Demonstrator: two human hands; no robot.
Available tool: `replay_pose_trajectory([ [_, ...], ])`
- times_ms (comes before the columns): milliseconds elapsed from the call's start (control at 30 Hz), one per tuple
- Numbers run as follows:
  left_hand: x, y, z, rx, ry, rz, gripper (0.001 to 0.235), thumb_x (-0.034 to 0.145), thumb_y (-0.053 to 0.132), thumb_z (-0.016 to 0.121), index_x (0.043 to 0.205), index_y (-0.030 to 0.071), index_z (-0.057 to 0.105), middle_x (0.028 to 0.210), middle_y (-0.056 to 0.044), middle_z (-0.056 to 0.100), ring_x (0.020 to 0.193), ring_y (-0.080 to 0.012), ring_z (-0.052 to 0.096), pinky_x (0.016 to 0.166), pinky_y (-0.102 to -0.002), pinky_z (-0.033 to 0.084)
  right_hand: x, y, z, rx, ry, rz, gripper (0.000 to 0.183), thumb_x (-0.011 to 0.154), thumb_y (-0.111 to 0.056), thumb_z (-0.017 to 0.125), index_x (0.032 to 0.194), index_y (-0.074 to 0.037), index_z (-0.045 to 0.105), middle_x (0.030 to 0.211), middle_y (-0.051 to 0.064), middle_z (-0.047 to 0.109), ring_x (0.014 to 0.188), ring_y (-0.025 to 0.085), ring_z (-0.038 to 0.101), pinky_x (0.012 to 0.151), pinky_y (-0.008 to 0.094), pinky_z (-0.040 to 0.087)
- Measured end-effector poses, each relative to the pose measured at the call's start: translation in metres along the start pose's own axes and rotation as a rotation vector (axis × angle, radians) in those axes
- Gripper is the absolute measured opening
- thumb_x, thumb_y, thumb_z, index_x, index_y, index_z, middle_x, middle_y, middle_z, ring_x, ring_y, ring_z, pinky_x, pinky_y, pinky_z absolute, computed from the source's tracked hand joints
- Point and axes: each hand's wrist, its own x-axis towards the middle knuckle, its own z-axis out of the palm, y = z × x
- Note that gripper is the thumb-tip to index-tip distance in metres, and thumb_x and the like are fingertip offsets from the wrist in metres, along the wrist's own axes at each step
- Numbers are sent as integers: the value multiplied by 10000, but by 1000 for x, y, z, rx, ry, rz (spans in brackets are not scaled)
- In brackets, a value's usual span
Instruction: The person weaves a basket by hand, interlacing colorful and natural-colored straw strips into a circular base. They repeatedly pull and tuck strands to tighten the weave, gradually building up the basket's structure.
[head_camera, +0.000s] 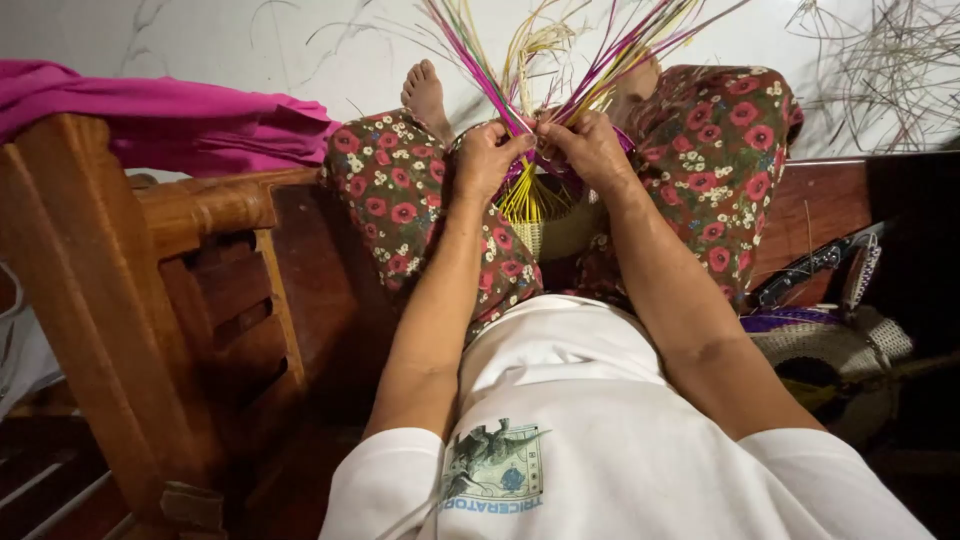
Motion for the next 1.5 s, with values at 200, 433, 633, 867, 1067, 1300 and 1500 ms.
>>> replay_pose_trajectory([
  [200, 33, -65, 9, 192, 59, 107, 289, 852, 432, 782, 903, 150, 814, 744, -60, 764, 758, -233, 745, 716, -379, 554, 10, 19, -3, 19, 20, -1, 134, 954, -141, 771, 949, -8, 759, 669, 168, 697, 537, 215, 716, 472, 290, 568],
  [433, -7, 2, -6, 437, 106, 120, 318, 887, 456, 703, 861, 154, 801, 742, -66, 761, 812, -326, 746, 729, -461, 547, -4, 1, 10, 3, 170, -50, 127, 958, -106, 738, 886, -5, 765, 593, 149, 669, 492, 210, 692, 446, 285, 554],
  [633, 0, -9, 0, 541, 140, 330, 285, 877, 388, 706, 779, 128, 768, 710, -100, 738, 821, -366, 726, 721, -515, 551, -2, -7, 17, -34, 256, -45, 190, 954, -161, 744, 806, -44, 756, 531, 108, 656, 439, 189, 670, 409, 286, 525],
  [867, 24, -33, 8, 679, -75, 535, 92, 951, 249, 721, 1019, 188, 722, 782, 1, 732, 588, -137, 658, 500, -289, 551, -5, -35, 11, -89, 209, 234, 266, 1048, -172, 718, 821, -140, 583, 670, 22, 674, 476, 101, 591, 400, 231, 494],
  [1067, 18, -5, 6, 477, -63, 233, 83, 915, 273, 752, 864, 312, 698, 724, 91, 677, 619, -116, 574, 560, -305, 473, -11, -68, 0, -234, -30, 312, 158, 1011, -221, 716, 917, -95, 736, 735, 17, 671, 589, 108, 572, 567, 266, 489],
  [1300, 24, -11, 11, 306, -47, 165, 154, 874, 153, 767, 901, 282, 687, 1149, 11, 786, 997, -182, 764, 713, -307, 593, -16, -56, 11, -289, -8, 288, 115, 1016, -122, 621, 1031, -36, 697, 885, 84, 700, 650, 139, 596, 561, 257, 522],
  [1500, 24, -1, 12, 247, -69, 126, 113, 870, 148, 793, 861, 242, 731, 1127, -17, 777, 1173, -277, 706, 910, -383, 640, -18, -18, 17, -268, 220, 183, 165, 1002, -204, 644, 883, -142, 740, 707, -8, 677, 562, 109, 588, 481, 288, 510],
])
